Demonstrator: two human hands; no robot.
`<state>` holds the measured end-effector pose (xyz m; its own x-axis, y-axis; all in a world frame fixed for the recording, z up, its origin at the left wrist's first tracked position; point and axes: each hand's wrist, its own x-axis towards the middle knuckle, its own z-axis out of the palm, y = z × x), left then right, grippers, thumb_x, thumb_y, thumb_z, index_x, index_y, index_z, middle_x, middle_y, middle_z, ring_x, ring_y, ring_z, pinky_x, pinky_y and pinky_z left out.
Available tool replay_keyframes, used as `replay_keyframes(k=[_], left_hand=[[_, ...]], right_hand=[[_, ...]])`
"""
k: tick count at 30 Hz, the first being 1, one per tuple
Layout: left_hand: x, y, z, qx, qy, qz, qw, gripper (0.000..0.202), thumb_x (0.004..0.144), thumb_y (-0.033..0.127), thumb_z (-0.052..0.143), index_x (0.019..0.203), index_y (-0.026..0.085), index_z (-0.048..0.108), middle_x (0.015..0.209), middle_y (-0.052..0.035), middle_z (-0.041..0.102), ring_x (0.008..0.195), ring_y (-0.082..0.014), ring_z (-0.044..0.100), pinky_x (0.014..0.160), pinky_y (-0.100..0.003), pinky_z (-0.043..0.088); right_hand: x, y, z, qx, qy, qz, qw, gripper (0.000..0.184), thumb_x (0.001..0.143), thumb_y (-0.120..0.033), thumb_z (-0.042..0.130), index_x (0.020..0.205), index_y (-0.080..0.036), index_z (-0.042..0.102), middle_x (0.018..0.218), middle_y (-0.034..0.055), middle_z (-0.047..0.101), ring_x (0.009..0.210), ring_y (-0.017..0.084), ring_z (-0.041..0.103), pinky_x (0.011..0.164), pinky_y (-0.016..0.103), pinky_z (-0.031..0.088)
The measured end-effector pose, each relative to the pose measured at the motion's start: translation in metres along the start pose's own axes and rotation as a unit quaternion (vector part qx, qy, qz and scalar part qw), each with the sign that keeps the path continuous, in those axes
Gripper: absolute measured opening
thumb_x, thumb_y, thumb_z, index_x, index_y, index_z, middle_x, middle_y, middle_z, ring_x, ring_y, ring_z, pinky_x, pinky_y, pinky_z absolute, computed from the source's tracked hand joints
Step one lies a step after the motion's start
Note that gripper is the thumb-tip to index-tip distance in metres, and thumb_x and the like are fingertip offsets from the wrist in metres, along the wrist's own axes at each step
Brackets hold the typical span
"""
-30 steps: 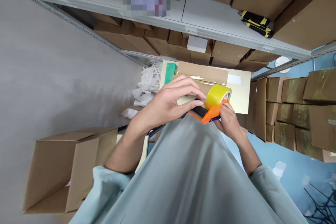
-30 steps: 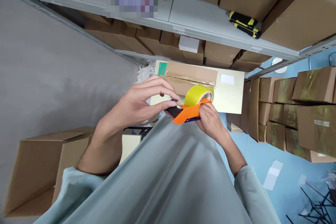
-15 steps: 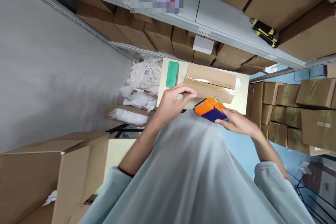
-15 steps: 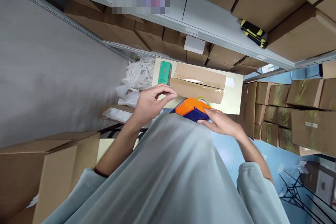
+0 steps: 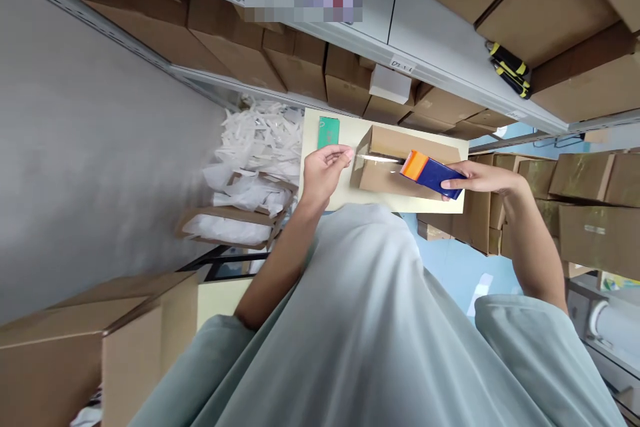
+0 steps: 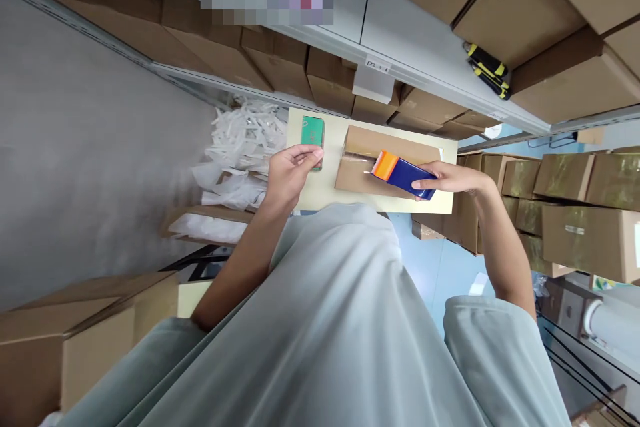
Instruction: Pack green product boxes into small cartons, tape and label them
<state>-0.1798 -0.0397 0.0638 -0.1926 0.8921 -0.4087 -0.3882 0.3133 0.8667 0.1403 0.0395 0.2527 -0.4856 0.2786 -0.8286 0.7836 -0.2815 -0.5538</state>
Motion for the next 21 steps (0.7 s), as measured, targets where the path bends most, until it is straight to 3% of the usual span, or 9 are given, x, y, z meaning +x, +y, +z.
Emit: replay_keyframes(k=[7, 13, 21], left_hand=[[0.007, -0.012, 0.011, -0.050, 0.009, -0.045, 0.998, 0.041, 0.073, 0.047, 0.100, 0.093, 0.018, 0.081, 0.094, -0.0068, 0.080, 0.092, -0.0199, 0.076, 0.091, -0.037, 0.068], [0.012, -0.030, 0.016, -0.087, 0.017, -0.115, 0.989, 0.044, 0.072, 0.046, 0.102, 0.094, 0.018, 0.076, 0.092, -0.0039, 0.078, 0.093, -0.0187, 0.078, 0.104, -0.049, 0.068], [0.020, -0.039, 0.016, -0.065, 0.033, -0.146, 0.987, 0.035, 0.075, 0.039, 0.098, 0.091, 0.017, 0.076, 0.089, -0.0034, 0.076, 0.085, -0.0168, 0.074, 0.103, -0.051, 0.069]], right_hand=[[0.001, -0.013, -0.024, -0.022, -0.018, 0.051, 0.998, 0.068, 0.085, -0.088, 0.081, 0.100, -0.022, 0.081, 0.097, 0.0066, 0.084, 0.095, 0.028, 0.077, 0.094, 0.044, 0.064], [0.026, 0.002, -0.042, -0.030, -0.052, 0.071, 0.996, 0.066, 0.088, -0.086, 0.079, 0.100, -0.021, 0.082, 0.095, 0.0045, 0.084, 0.094, 0.027, 0.077, 0.095, 0.040, 0.061], [0.044, 0.012, -0.060, -0.048, -0.102, 0.076, 0.991, 0.068, 0.087, -0.086, 0.079, 0.102, -0.019, 0.083, 0.096, 0.0058, 0.083, 0.099, 0.028, 0.075, 0.096, 0.039, 0.057]])
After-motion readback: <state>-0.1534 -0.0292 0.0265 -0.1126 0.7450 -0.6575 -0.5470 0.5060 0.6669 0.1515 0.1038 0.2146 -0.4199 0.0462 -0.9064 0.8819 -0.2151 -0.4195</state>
